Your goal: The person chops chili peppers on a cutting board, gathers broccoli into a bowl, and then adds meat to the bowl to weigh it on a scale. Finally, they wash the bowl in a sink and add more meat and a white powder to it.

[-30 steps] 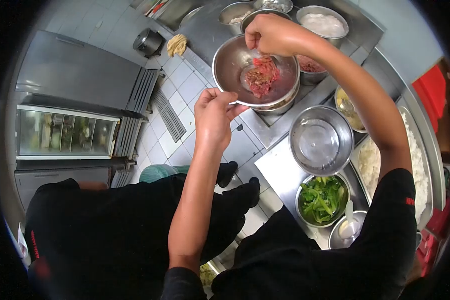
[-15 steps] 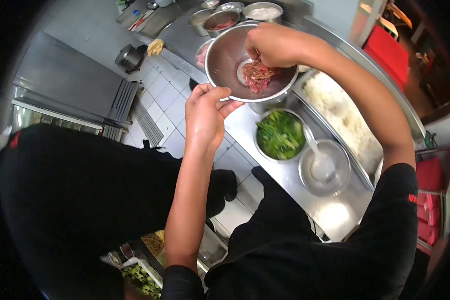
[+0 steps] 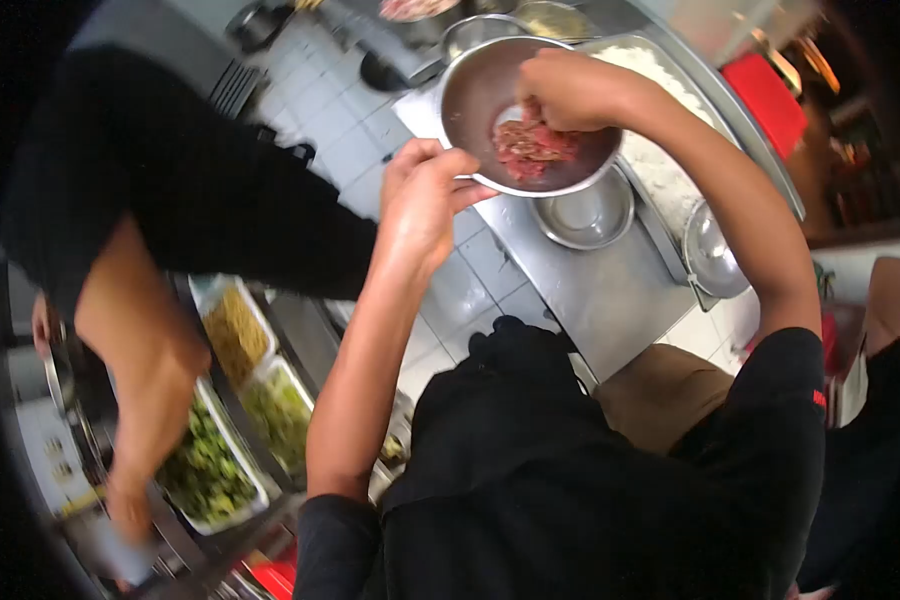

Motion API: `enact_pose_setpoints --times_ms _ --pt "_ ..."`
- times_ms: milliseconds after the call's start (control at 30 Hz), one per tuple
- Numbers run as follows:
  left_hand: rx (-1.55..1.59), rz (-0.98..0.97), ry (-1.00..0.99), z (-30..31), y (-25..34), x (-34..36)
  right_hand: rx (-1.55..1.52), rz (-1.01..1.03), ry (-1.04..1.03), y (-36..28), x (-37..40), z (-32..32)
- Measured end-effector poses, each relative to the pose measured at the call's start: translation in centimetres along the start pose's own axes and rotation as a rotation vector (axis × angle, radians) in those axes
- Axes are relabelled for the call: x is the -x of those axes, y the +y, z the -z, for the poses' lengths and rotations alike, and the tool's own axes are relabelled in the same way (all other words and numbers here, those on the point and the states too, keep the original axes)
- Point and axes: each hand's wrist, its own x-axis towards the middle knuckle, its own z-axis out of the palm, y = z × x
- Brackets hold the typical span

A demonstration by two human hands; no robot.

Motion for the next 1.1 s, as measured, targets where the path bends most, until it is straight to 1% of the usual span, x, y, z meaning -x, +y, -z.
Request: enact_pose_setpoints --times_ms 67,133,200,267,333,367,400,467,567,600,667,733,767,867,900,933,1000,1067,1100 --pt "0.030 -0.001 0.042 0.7 -1.4 1.6 0.038 0.077 0.003 -0.9 -0.3 -0.5" --pt "0.040 -0.024 0.131 1.0 -3.1 3.2 -0.027 0.225 0.025 -0.8 -0.6 -1.6" --pt "0.070 -0.090 0.199 2.3 -5.0 4.8 -0.036 0.340 0.037 -1.9 -1.5 -2.9" --pt "0.104 -0.117 0.308 3.2 -6.6 6.6 -0.016 0.335 -0.083 -5.4 -1.4 -2.8" --pt "0.139 -0.140 0.408 4.2 -8.7 9.1 -0.056 0.461 -0.141 -6.8 -2.5 -4.9" --pt "0.185 -0.149 0.446 4.9 -9.1 10.5 -0.072 0.576 -0.141 -8.0 -3.0 -5.6" --pt "0.185 -0.147 0.498 5.5 -9.8 12.1 -0.047 0.602 -0.196 -9.8 -3.0 -6.0" --pt "0.202 -0.166 0.596 6.4 -10.8 15.7 -0.033 0.760 -0.199 -13.7 -2.0 -6.7" --pt "0.293 -0.201 0.703 7.4 -12.4 21.6 -0.043 0.906 -0.247 -18.8 -0.3 -7.5" --pt "0.314 -0.202 0.731 7.8 -12.7 23.9 -0.086 0.997 -0.220 -20.4 0.4 -7.8" --pt "0.351 -0.247 0.794 8.3 -12.9 29.0 -0.129 0.993 -0.291 -24.9 2.7 -7.3" --pt "0.322 -0.232 0.881 9.3 -13.0 34.6 -0.262 1.054 -0.326 -29.4 4.8 -7.1" --pt "0.334 -0.285 0.914 9.6 -13.2 37.5 -0.317 1.097 -0.364 -32.0 5.8 -7.1" --pt "0.373 -0.379 1.069 11.0 -13.6 46.3 -0.802 1.046 -0.653 -40.5 8.4 -9.1" --pt "0.365 -0.412 1.118 11.6 -13.6 49.4 -0.843 1.121 -0.760 -43.7 8.9 -9.3" --pt "0.358 -0.452 1.172 12.2 -13.6 52.5 -0.923 1.020 -0.856 -47.0 10.4 -9.1" --pt "0.270 -0.495 1.295 12.8 -12.5 58.1 -0.984 1.028 -0.776 -53.6 12.7 -9.5" --pt "0.262 -0.550 1.423 14.5 -11.8 62.3 -1.128 1.040 -0.775 -60.0 14.3 -10.0" --pt "0.255 -0.574 1.451 15.9 -11.7 64.0 -1.169 1.056 -0.742 -63.3 14.7 -10.4"
